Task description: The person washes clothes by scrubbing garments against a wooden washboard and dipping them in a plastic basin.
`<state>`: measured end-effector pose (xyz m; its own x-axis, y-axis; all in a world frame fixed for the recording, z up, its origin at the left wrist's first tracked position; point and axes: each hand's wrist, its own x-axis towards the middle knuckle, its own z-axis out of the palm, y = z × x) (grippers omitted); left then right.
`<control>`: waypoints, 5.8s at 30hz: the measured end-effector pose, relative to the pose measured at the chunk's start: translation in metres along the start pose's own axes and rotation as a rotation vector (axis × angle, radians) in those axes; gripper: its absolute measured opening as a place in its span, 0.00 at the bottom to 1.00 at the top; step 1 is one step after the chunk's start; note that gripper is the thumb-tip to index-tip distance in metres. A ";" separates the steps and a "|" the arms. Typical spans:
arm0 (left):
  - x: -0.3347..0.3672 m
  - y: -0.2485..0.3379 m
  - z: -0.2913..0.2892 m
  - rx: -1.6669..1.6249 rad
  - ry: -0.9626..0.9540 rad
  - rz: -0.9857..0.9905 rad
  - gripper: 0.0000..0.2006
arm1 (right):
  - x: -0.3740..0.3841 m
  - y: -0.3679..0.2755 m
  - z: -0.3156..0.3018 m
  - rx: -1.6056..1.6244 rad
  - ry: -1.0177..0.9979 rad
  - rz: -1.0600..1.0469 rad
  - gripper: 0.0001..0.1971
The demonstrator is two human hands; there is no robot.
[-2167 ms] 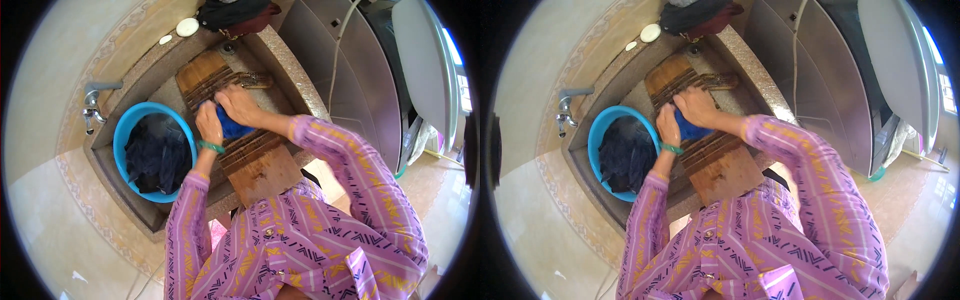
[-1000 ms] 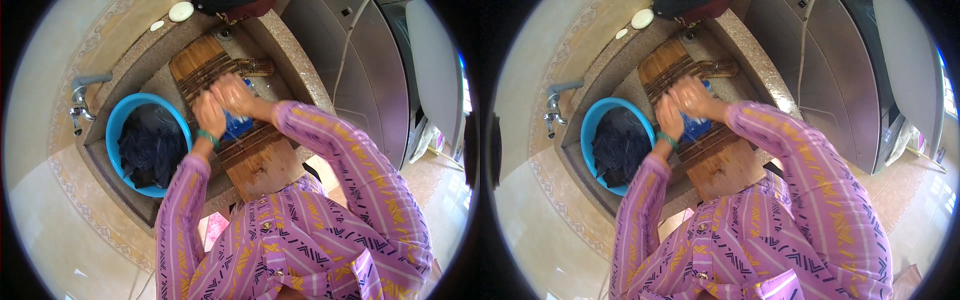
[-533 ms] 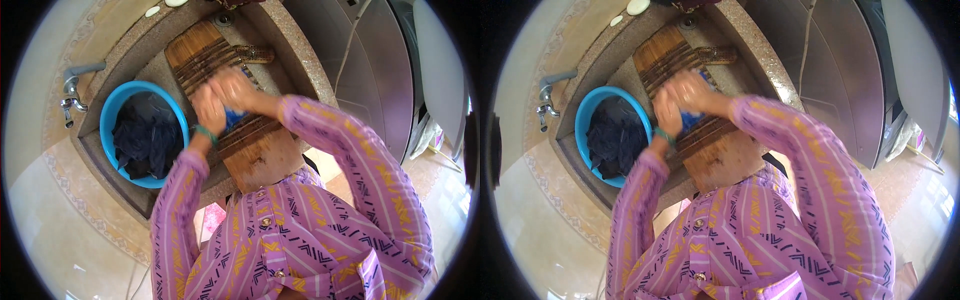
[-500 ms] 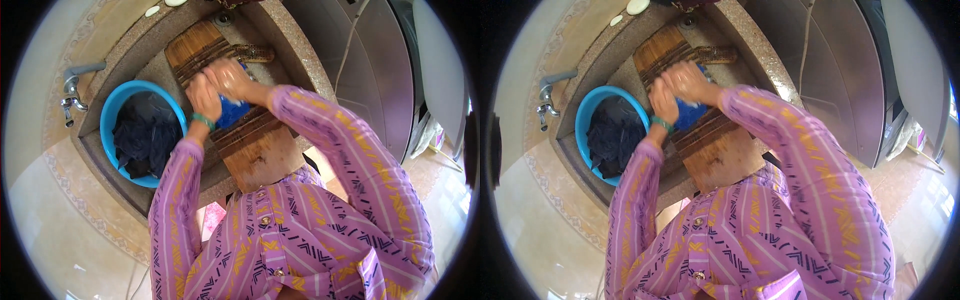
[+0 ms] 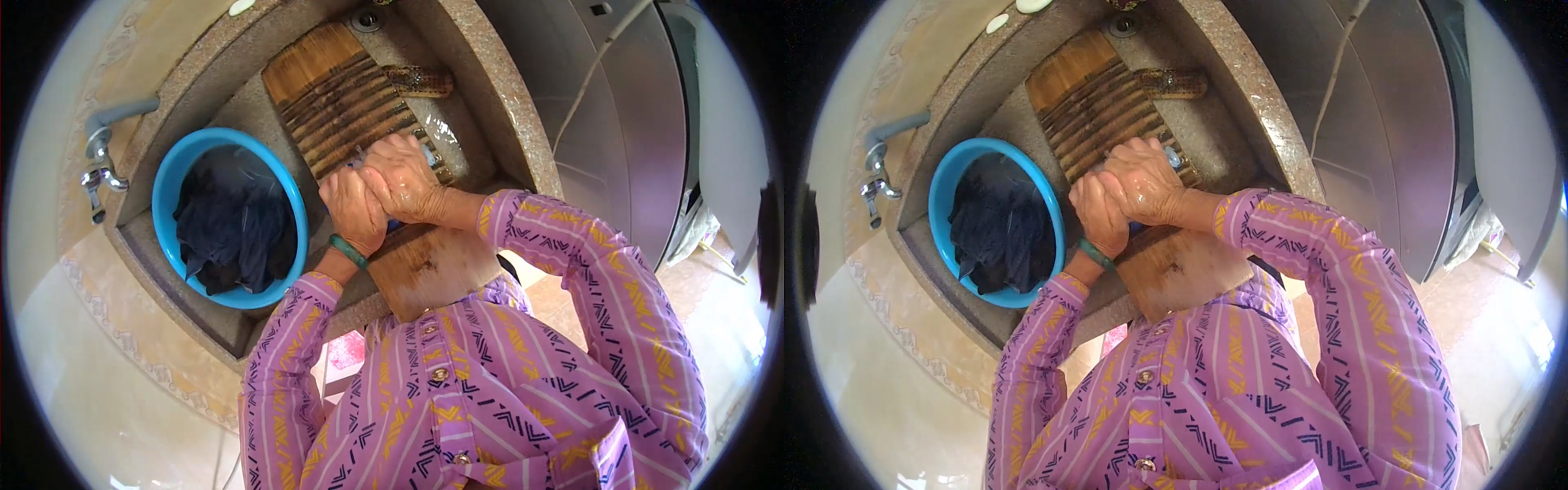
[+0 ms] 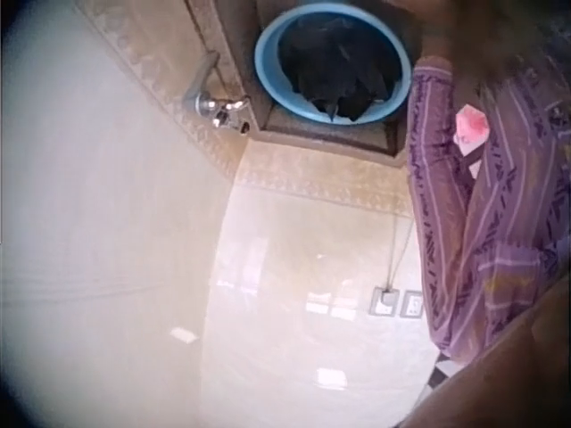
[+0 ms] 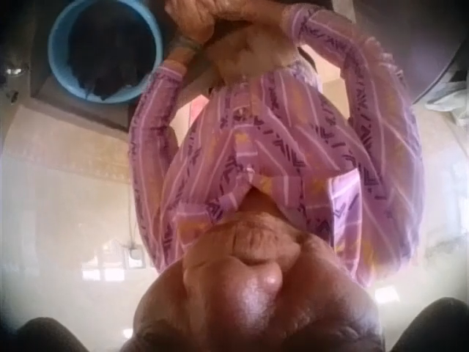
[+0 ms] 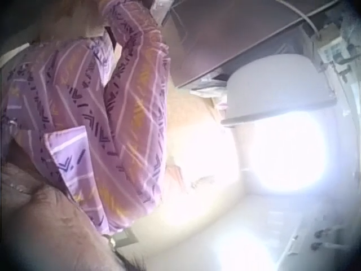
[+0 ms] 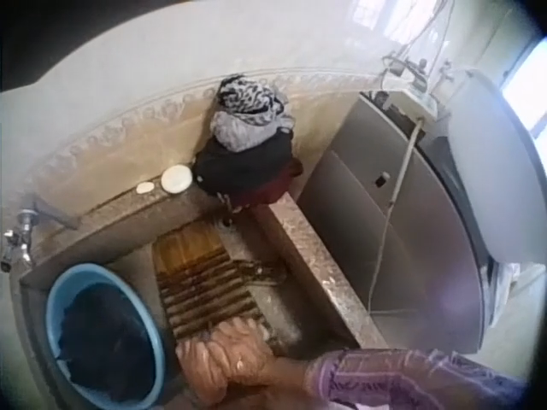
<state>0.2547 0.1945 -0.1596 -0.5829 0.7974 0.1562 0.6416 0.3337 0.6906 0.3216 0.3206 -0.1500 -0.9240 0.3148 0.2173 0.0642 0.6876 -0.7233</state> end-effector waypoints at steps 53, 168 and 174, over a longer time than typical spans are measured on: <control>0.158 -0.008 -0.021 -0.566 0.185 -0.345 0.16 | 0.104 0.148 -0.128 0.064 0.472 0.567 0.39; 0.101 -0.023 0.000 -0.022 -0.004 -0.810 0.30 | 0.102 0.027 0.003 -0.200 -0.258 0.638 0.27; 0.022 0.020 0.016 -0.014 0.246 -0.007 0.12 | 0.006 0.017 -0.015 0.018 0.144 -0.061 0.12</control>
<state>0.2624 0.2273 -0.1541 -0.6921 0.6481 0.3178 0.6316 0.3305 0.7013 0.3226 0.3446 -0.1510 -0.8623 0.3642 0.3518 0.0019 0.6971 -0.7170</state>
